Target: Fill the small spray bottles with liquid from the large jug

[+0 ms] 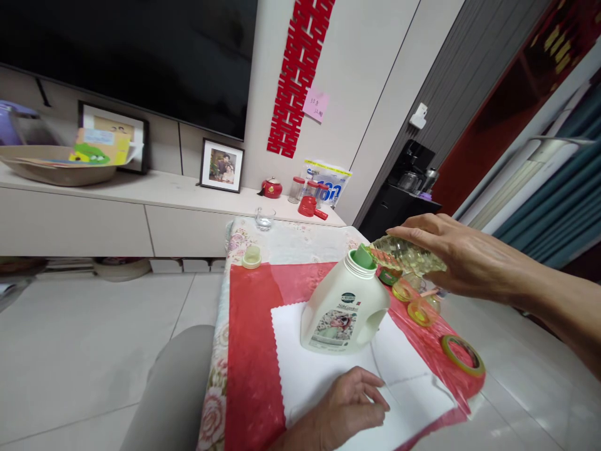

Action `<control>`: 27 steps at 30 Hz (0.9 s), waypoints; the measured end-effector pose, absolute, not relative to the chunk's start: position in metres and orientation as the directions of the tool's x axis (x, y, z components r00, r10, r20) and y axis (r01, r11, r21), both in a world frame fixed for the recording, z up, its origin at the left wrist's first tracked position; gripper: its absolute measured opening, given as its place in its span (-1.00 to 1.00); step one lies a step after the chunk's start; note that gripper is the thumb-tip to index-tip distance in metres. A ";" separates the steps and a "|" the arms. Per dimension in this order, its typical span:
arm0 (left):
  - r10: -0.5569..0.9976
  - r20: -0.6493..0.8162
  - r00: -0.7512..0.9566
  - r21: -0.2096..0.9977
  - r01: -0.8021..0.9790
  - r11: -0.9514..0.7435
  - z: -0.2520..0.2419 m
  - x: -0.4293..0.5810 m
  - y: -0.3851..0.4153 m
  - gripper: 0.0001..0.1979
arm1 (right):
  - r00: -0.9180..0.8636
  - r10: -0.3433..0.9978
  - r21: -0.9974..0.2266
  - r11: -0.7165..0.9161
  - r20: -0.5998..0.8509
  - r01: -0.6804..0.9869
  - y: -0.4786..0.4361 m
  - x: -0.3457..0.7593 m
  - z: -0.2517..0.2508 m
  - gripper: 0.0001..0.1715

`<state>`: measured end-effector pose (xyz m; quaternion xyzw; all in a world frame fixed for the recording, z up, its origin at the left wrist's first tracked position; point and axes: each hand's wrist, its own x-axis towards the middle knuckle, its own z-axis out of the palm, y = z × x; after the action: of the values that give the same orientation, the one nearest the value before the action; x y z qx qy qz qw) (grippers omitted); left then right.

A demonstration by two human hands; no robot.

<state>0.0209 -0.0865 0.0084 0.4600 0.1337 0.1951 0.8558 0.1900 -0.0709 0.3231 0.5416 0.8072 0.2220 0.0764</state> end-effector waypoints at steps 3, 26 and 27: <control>0.456 -0.066 0.888 0.834 -0.202 0.514 0.010 0.021 -0.086 -0.48 | -0.421 0.899 0.474 0.320 0.121 0.820 -0.069 0.190 0.323 -0.07; 0.467 -0.052 0.883 0.839 -0.215 0.499 0.010 0.021 -0.088 -0.50 | -0.600 0.788 0.788 0.280 0.137 0.548 -0.066 0.181 0.329 -0.19; 0.469 -0.052 0.882 0.839 -0.216 0.499 0.010 0.021 -0.088 -0.50 | -0.605 0.785 0.790 0.285 0.133 0.544 -0.066 0.180 0.330 -0.19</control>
<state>0.0210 -0.0875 0.0096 0.4585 0.1380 0.2004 0.8547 0.1801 -0.0664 0.3296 0.4211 0.7888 0.4246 0.1421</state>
